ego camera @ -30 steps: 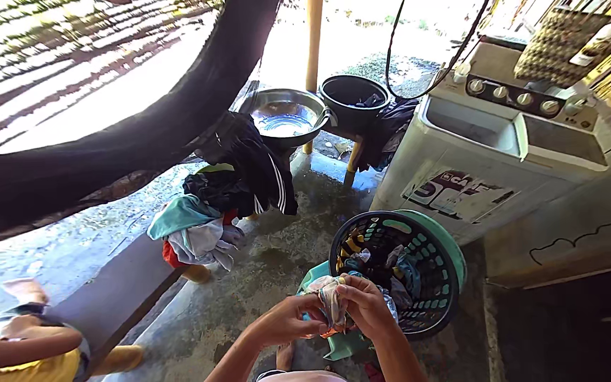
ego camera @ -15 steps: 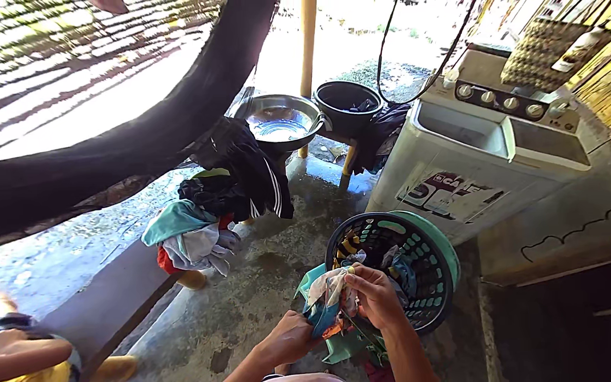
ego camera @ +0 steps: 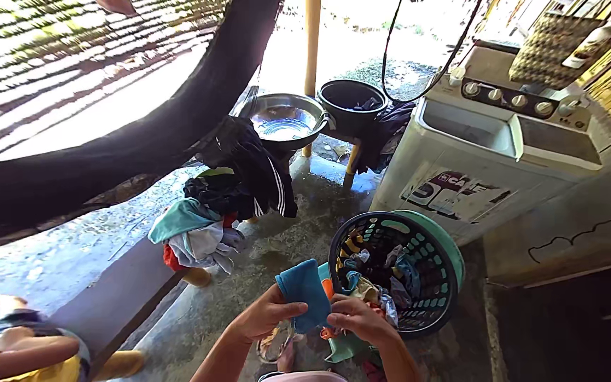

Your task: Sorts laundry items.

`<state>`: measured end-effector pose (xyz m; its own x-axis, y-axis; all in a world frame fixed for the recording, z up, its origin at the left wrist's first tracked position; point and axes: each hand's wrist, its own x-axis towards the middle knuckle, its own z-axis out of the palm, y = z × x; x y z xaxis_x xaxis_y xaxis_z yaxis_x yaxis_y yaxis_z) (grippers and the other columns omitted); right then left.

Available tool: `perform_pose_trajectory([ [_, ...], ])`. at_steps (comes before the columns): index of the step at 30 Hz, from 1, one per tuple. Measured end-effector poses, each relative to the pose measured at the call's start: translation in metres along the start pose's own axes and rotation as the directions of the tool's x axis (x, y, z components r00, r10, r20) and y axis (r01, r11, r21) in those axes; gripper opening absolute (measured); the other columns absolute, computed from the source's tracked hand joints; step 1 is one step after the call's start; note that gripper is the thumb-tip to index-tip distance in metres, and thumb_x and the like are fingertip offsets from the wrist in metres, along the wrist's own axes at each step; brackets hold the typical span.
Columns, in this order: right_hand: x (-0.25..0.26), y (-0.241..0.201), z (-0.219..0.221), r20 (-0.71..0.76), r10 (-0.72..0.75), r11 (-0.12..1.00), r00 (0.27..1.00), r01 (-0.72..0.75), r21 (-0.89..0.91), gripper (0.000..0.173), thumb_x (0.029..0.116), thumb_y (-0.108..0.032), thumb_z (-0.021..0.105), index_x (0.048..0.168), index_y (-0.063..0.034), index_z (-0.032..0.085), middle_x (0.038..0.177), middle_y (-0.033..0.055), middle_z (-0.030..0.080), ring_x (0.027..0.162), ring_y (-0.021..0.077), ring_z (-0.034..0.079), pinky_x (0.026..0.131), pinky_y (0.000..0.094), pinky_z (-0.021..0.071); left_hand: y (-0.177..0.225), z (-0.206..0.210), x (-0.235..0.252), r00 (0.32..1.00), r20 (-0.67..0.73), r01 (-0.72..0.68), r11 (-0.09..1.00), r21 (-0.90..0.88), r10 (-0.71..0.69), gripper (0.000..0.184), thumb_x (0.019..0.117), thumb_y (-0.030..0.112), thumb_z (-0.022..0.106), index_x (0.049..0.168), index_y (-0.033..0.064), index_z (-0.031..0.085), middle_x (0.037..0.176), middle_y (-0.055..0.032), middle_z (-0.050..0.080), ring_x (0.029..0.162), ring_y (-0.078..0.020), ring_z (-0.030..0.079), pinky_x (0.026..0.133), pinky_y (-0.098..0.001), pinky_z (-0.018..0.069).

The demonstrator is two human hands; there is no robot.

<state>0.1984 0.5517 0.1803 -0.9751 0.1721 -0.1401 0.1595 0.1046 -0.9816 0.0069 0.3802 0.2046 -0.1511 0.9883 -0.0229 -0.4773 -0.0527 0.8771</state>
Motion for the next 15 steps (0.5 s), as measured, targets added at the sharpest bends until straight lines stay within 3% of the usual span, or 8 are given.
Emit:
perform_pose_trajectory([
  [3,0.007,0.012,0.010,0.080,0.015,0.988,0.997,-0.027,0.149,0.042,0.0942,-0.037,0.066,0.108,0.0019,0.071,0.117,0.0038,0.063,0.103,0.0024,0.059,0.090,0.0235,0.0505,-0.004,0.000,0.004,1.000,-0.013,0.004,0.998,-0.062,-0.005,0.039,0.0886,-0.002,0.070,0.123,0.0140,0.061,0.110,-0.0005,0.076,0.100,-0.0130,0.073,0.091,-0.0329,0.0604],
  [4,0.009,0.015,0.015,0.073,-0.020,0.972,0.997,0.002,0.237,0.038,0.0940,-0.036,0.067,0.110,-0.0011,0.071,0.117,-0.0003,0.065,0.104,0.0007,0.060,0.091,0.0231,0.0515,-0.005,-0.001,0.004,0.999,-0.029,0.014,0.996,-0.084,-0.017,0.040,0.0874,-0.003,0.070,0.123,0.0131,0.060,0.110,-0.0016,0.076,0.100,-0.0139,0.073,0.090,-0.0333,0.0608],
  [6,0.013,0.018,0.027,-0.054,-0.061,0.912,0.997,0.077,0.403,0.020,0.0948,-0.020,0.066,0.109,-0.0068,0.073,0.109,-0.0053,0.072,0.098,0.0004,0.066,0.089,0.0247,0.0553,-0.006,-0.002,0.006,0.996,-0.067,0.047,0.992,-0.118,-0.055,0.041,0.0862,-0.002,0.071,0.123,0.0110,0.058,0.108,-0.0038,0.076,0.098,-0.0157,0.074,0.088,-0.0341,0.0617],
  [8,0.020,0.017,0.039,-0.256,-0.015,0.843,0.966,0.150,0.517,0.016,0.0963,-0.005,0.061,0.101,-0.0051,0.076,0.100,-0.0014,0.075,0.093,0.0050,0.069,0.089,0.0281,0.0577,-0.009,-0.002,0.012,0.980,-0.160,0.095,0.986,-0.134,-0.116,0.037,0.0899,-0.002,0.065,0.124,0.0071,0.054,0.106,-0.0068,0.075,0.093,-0.0173,0.074,0.084,-0.0347,0.0623],
  [11,0.031,0.006,0.044,-0.492,0.143,0.815,0.859,0.180,0.551,0.020,0.0981,0.000,0.056,0.086,-0.0033,0.072,0.083,-0.0001,0.072,0.078,0.0050,0.066,0.077,0.0242,0.0563,-0.018,-0.004,0.023,0.883,-0.378,0.239,0.959,-0.150,-0.279,0.027,0.1056,0.001,0.044,0.133,0.0030,0.045,0.106,-0.0107,0.070,0.090,-0.0191,0.072,0.081,-0.0357,0.0616],
  [13,0.035,0.002,0.041,-0.522,0.205,0.845,0.828,0.119,0.522,0.021,0.0999,0.000,0.055,0.086,-0.0015,0.071,0.078,-0.0002,0.070,0.070,0.0032,0.062,0.068,0.0203,0.0532,-0.028,-0.006,0.025,0.812,-0.456,0.306,0.931,-0.198,-0.363,0.025,0.1091,0.005,0.038,0.133,0.0045,0.045,0.103,-0.0105,0.070,0.087,-0.0186,0.072,0.078,-0.0349,0.0613],
  [15,0.035,0.004,0.037,-0.478,0.262,0.902,0.838,-0.037,0.430,0.022,0.1033,-0.006,0.055,0.086,-0.0003,0.068,0.072,-0.0009,0.064,0.063,0.0025,0.057,0.062,0.0194,0.0492,-0.034,-0.006,0.023,0.786,-0.473,0.322,0.916,-0.238,-0.399,0.021,0.1100,0.007,0.037,0.129,0.0047,0.044,0.099,-0.0117,0.070,0.082,-0.0197,0.073,0.073,-0.0348,0.0617],
])
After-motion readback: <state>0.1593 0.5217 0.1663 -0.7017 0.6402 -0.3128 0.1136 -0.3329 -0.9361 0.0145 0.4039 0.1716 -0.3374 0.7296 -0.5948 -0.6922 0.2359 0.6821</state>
